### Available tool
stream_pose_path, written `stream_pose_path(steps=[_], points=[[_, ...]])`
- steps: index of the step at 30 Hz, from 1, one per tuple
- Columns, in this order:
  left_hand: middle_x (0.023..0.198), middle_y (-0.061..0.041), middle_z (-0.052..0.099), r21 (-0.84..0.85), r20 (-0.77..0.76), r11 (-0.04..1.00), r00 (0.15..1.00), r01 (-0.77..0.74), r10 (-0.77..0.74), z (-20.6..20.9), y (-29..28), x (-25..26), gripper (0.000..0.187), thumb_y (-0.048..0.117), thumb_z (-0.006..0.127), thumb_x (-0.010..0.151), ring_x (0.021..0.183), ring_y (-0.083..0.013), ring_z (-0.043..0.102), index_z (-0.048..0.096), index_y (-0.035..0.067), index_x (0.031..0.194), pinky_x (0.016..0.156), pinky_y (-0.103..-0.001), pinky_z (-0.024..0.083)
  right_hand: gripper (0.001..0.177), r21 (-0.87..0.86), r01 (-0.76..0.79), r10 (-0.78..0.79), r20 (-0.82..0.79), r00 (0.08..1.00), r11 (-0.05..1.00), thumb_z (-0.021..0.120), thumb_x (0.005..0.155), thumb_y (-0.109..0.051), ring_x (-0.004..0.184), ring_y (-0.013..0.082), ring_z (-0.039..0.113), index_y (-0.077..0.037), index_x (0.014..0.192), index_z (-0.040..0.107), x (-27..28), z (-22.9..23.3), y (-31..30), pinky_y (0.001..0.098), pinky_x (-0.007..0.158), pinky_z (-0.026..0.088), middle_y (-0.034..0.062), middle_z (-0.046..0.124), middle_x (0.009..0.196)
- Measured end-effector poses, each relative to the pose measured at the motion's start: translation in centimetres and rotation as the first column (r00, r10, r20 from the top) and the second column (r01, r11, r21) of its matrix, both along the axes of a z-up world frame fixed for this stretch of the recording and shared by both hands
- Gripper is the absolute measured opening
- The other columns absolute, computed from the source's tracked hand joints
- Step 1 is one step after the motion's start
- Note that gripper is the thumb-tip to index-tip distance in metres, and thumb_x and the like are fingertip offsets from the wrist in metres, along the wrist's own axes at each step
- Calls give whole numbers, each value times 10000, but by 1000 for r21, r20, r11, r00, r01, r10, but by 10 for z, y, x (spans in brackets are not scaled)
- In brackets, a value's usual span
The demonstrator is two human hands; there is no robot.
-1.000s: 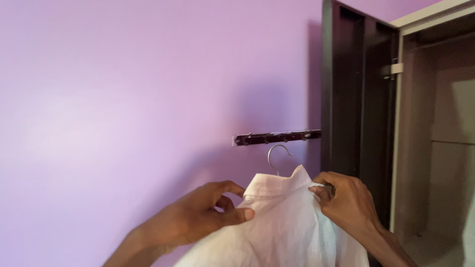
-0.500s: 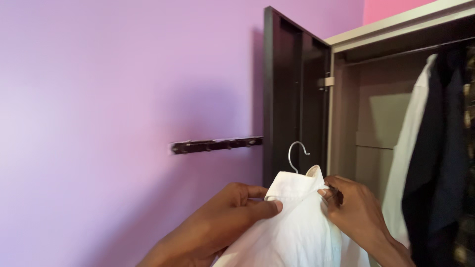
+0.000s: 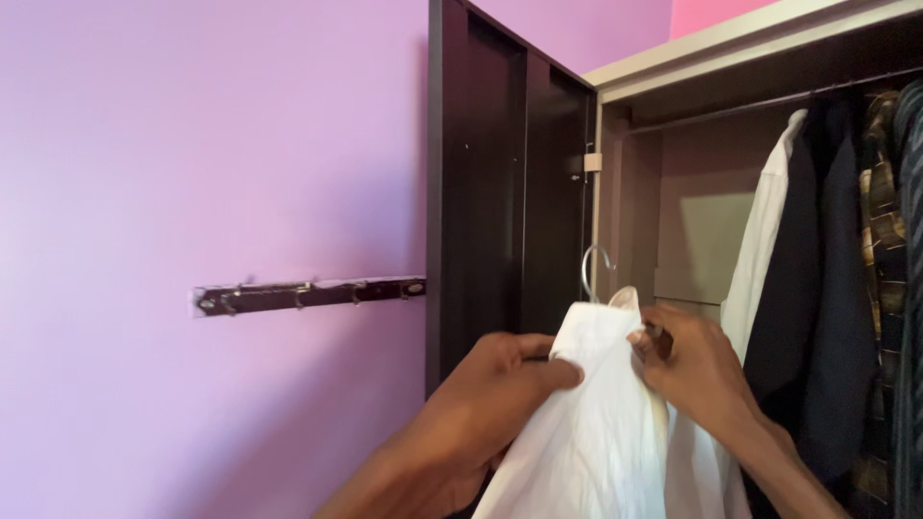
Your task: The person hangs a white shirt on a hanger and places it into a wardrobe. They then proceed to hang several other shirts, including a dark blue shirt and a plaid shirt, on the wardrobe rail, arranging them neatly alongside existing garments.
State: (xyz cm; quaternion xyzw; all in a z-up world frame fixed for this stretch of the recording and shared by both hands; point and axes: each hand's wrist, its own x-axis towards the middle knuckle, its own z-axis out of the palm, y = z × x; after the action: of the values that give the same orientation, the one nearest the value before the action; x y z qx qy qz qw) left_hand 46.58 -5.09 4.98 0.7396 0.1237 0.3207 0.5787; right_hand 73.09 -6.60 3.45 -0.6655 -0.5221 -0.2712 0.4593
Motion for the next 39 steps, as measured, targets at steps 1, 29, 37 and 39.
stream_pose_path(steps=[1, 29, 37, 39], points=[[750, -63, 685, 0, -3, 1000, 1000, 7, -7, 2, 5, 14, 260, 177, 578, 918, 555, -108, 607, 698, -18, 1042, 491, -276, 499, 219, -28, 13, -13, -1, 1000, 1000, 699, 888, -146, 599, 247, 680, -17, 1062, 735, 16, 6, 7, 398, 632, 543, 117, 728, 757], [558, -56, 621, 134, 464, 991, 883, 10, -72, 129, 211, 384, 305, 265, 713, 758, 413, -111, 523, 686, -27, 672, 394, -277, 412, 317, 36, -599, 581, -300, 757, 800, 521, 1060, -233, 616, 170, 609, 39, 1023, 678, 295, 155, 177, 315, 545, 529, 94, 644, 758], [640, -34, 675, 210, 497, 973, 846, 100, -194, 189, 283, 473, 254, 262, 741, 764, 469, -94, 556, 754, 9, 785, 406, -294, 400, 571, 167, -399, 433, -321, 842, 901, 402, 956, -396, 1114, 238, 669, -45, 1386, 533, 260, 186, 152, 429, 945, 555, 137, 635, 1307], [635, -57, 667, 214, 456, 975, 878, 53, -147, 206, 295, 500, 310, 287, 768, 776, 476, -117, 564, 727, -20, 766, 409, -313, 407, 652, 122, -332, 354, -318, 879, 935, 445, 944, -426, 1179, 257, 647, -89, 1502, 426, 271, 196, 156, 447, 962, 527, 135, 581, 1389]])
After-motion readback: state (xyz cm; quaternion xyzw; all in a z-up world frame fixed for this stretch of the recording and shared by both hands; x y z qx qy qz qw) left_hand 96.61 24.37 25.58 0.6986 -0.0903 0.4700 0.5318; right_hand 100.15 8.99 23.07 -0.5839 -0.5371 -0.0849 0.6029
